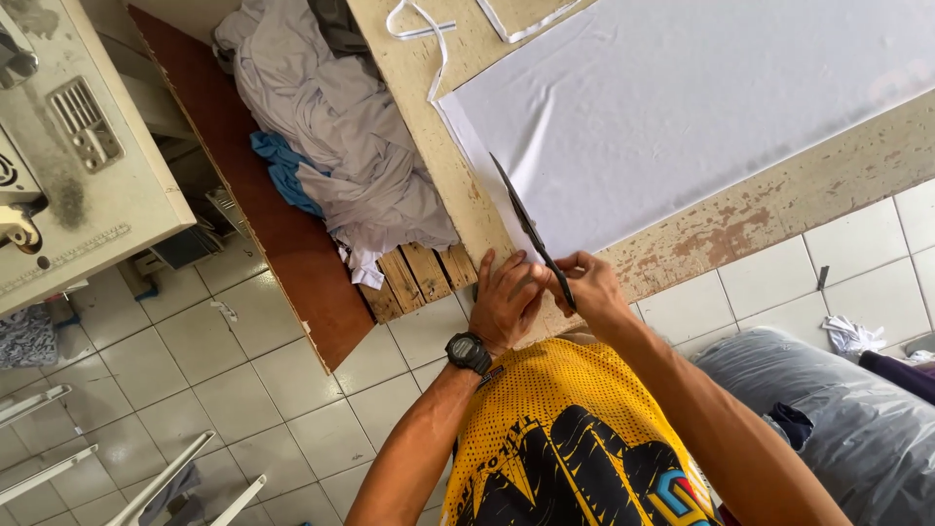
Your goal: Tracing a pattern onto fabric with chalk and cutting it out using tailor's scissors, followed by organizing finished jersey pieces.
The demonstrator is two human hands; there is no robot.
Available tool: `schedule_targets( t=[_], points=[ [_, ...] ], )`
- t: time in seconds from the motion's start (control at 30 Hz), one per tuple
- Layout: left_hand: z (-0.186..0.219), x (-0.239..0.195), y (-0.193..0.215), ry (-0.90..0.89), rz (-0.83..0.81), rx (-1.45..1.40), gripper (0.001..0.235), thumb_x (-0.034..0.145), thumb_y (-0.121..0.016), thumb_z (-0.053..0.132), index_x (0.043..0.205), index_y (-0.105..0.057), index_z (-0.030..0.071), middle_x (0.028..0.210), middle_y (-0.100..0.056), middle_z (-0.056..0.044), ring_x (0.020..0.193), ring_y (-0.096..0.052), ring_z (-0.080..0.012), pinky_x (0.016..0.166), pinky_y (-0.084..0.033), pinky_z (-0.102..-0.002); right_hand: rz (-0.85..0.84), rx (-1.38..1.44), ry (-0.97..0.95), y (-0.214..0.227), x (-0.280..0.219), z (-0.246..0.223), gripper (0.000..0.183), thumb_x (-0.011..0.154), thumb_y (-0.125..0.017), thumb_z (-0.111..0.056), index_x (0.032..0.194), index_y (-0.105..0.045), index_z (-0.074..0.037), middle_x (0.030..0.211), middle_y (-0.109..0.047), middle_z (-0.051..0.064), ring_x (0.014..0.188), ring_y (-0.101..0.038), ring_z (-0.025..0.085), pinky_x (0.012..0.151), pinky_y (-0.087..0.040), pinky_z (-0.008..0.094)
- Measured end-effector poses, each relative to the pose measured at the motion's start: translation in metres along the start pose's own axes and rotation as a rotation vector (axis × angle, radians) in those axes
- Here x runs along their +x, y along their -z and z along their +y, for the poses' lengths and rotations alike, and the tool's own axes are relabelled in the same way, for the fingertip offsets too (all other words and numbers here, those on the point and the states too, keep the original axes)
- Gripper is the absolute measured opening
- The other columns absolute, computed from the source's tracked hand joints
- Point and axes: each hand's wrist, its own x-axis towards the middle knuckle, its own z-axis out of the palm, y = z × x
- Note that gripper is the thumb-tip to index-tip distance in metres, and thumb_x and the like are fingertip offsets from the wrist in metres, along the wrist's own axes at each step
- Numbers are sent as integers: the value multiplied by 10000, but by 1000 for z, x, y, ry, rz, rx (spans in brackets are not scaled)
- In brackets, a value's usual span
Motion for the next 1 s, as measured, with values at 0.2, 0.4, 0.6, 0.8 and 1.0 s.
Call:
schedule_targets(
  t=[0.2,0.4,0.6,0.8,1.0],
  points=[
    [3,1,3,12,-13,-11,178,1014,-782,214,1181,-728,183,1305,-680,-54,1410,-655,-320,1278,-353,-684,4,13,13,1,7,-1,512,827,-1021,-183,1049,-682,130,548,-654,166,357,-591,206,334,-481,313],
    [6,9,11,8,-34,-42,191,968,-807,146,1133,-715,174,1321,-679,-62,1416,-645,-328,1286,-328,-690,25,-28,10,-18,24,-30,644,796,-1051,-298,1089,-676,136,595,-669,149,401,-609,174,354,-489,283],
    [8,16,14,8,-18,-33,159,964,-802,133,1093,-716,166,1275,-695,-63,1384,-673,-336,1270,-354,-692,29,-29,9,-18,34,-37,617,761,-1068,-274,1031,-674,117,562,-649,130,388,-594,165,333,-463,260],
    [4,6,4,-8,11,-57,125,961,-805,144,1072,-748,154,1260,-738,-99,1347,-706,-367,1252,-361,-722,29,-48,17,-32,57,-46,643,767,-1070,-302,1058,-668,107,563,-641,127,382,-579,168,341,-454,272],
    [2,5,4,-16,13,-61,135,954,-817,147,1076,-758,146,1252,-748,-102,1330,-715,-369,1247,-372,-729,35,-69,-6,-37,66,-54,655,747,-1077,-298,1066,-669,102,556,-642,128,377,-579,183,347,-445,277]
  ],
)
